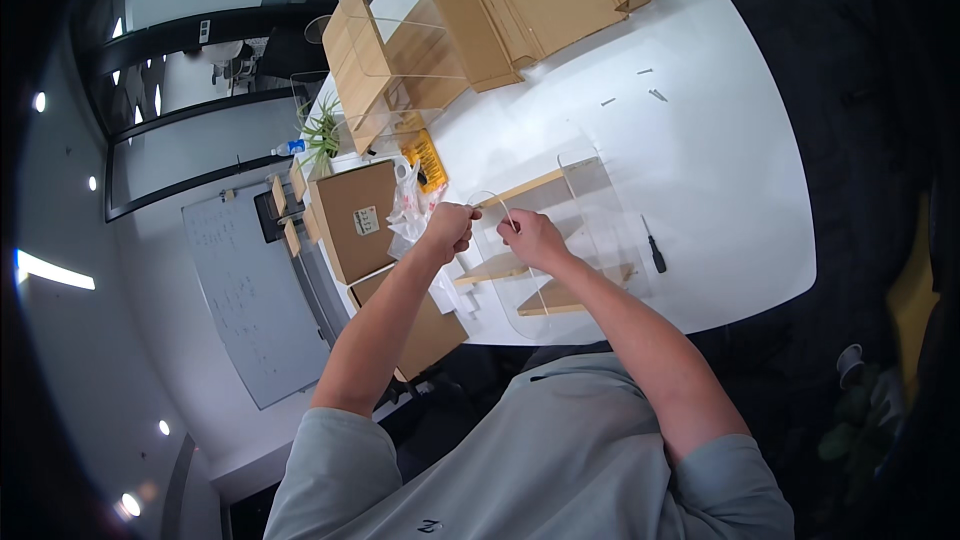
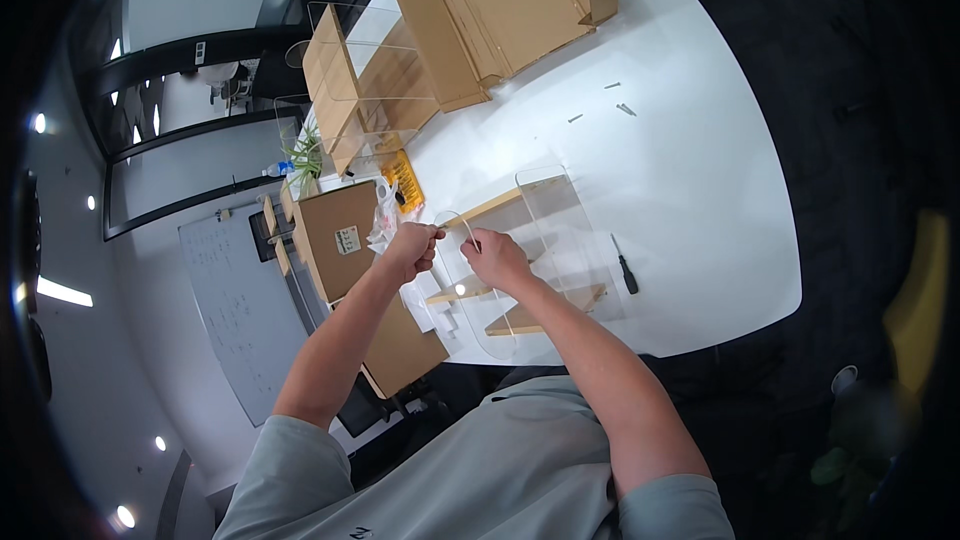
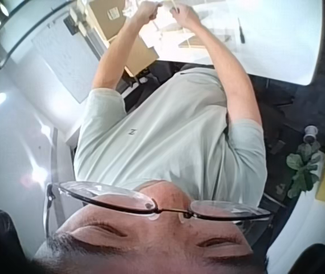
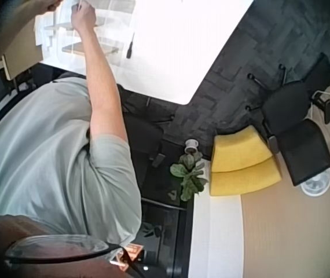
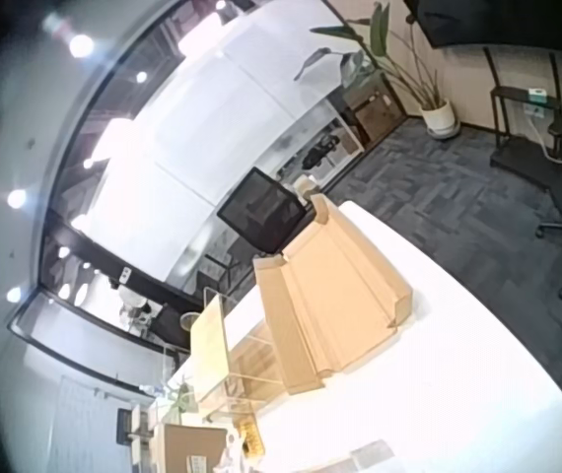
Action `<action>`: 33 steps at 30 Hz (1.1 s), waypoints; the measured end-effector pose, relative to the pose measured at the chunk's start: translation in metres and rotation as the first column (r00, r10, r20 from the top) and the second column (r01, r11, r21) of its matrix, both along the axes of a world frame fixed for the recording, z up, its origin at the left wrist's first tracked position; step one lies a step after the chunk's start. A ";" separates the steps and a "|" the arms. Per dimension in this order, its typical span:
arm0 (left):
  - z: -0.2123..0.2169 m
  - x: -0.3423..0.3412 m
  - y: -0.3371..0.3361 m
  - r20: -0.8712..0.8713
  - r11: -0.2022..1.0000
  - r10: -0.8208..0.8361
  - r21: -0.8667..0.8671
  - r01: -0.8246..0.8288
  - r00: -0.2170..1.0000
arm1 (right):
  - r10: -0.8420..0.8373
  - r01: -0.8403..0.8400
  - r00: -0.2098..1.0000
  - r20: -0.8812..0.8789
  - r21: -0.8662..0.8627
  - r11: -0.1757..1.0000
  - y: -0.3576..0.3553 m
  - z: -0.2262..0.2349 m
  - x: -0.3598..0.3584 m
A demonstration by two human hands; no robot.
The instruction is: The person assembles a small wooden shelf by inserting dowels into pre-drilled holes and aligning the pieces. They handle wooden boards, dowels, and cardboard packaging on a white table.
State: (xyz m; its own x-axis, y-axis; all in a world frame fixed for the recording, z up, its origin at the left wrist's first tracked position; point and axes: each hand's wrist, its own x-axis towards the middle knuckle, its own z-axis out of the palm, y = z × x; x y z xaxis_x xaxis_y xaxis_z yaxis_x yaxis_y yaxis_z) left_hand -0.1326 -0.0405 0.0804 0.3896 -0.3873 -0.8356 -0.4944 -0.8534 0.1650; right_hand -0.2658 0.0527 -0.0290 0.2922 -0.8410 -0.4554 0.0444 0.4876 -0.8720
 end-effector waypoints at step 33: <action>-0.004 0.008 0.014 0.479 0.213 -0.864 0.067 0.975 0.155 | -0.035 0.035 0.999 0.005 -0.012 0.999 0.001 -0.005 0.006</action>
